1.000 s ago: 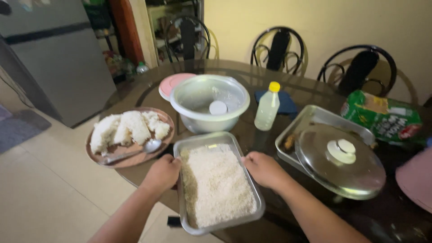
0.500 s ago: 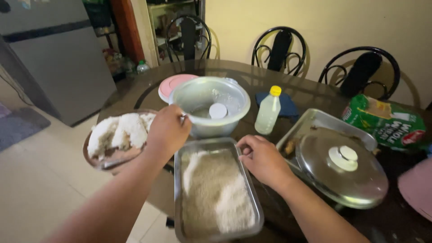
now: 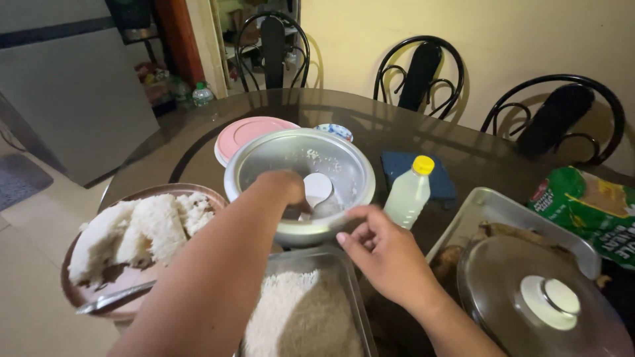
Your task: Manually sorting through raw rice in a metal tray to remove impurities and then pouring it into a rice cooker pot.
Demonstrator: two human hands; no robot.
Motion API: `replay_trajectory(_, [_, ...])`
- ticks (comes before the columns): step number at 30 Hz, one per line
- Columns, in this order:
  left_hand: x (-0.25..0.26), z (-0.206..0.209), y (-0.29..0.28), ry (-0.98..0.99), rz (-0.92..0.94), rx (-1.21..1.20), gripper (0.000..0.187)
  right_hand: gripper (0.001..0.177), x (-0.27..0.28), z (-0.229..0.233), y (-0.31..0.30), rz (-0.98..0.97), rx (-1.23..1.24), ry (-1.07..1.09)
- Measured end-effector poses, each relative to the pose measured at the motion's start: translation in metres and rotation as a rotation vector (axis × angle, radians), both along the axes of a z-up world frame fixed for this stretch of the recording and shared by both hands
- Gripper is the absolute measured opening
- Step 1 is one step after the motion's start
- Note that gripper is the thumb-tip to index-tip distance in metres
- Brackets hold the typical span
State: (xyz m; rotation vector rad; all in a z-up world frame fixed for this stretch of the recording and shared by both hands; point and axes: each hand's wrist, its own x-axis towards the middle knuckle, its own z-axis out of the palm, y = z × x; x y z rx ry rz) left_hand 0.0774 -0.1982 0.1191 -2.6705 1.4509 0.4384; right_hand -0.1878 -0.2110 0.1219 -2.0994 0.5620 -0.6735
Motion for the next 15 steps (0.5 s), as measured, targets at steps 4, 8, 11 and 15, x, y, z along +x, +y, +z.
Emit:
replay_trajectory(4, [0.014,-0.025,-0.025,0.169,-0.003,0.192,0.061,0.046,0.014,-0.007,-0.018,-0.043,0.025,0.026])
replay_trajectory(8, [0.023,-0.030,-0.030,0.185,-0.005,0.204,0.060,0.045,0.019,-0.008,-0.019,-0.061,0.020,0.062])
replay_trajectory(11, [0.025,-0.031,-0.024,0.101,-0.034,0.128,0.053,0.042,0.020,-0.008,-0.018,-0.074,-0.064,0.064])
replay_trajectory(15, [0.022,-0.025,-0.018,-0.037,-0.099,0.015,0.044,0.044,0.021,-0.004,-0.016,-0.098,-0.060,0.104])
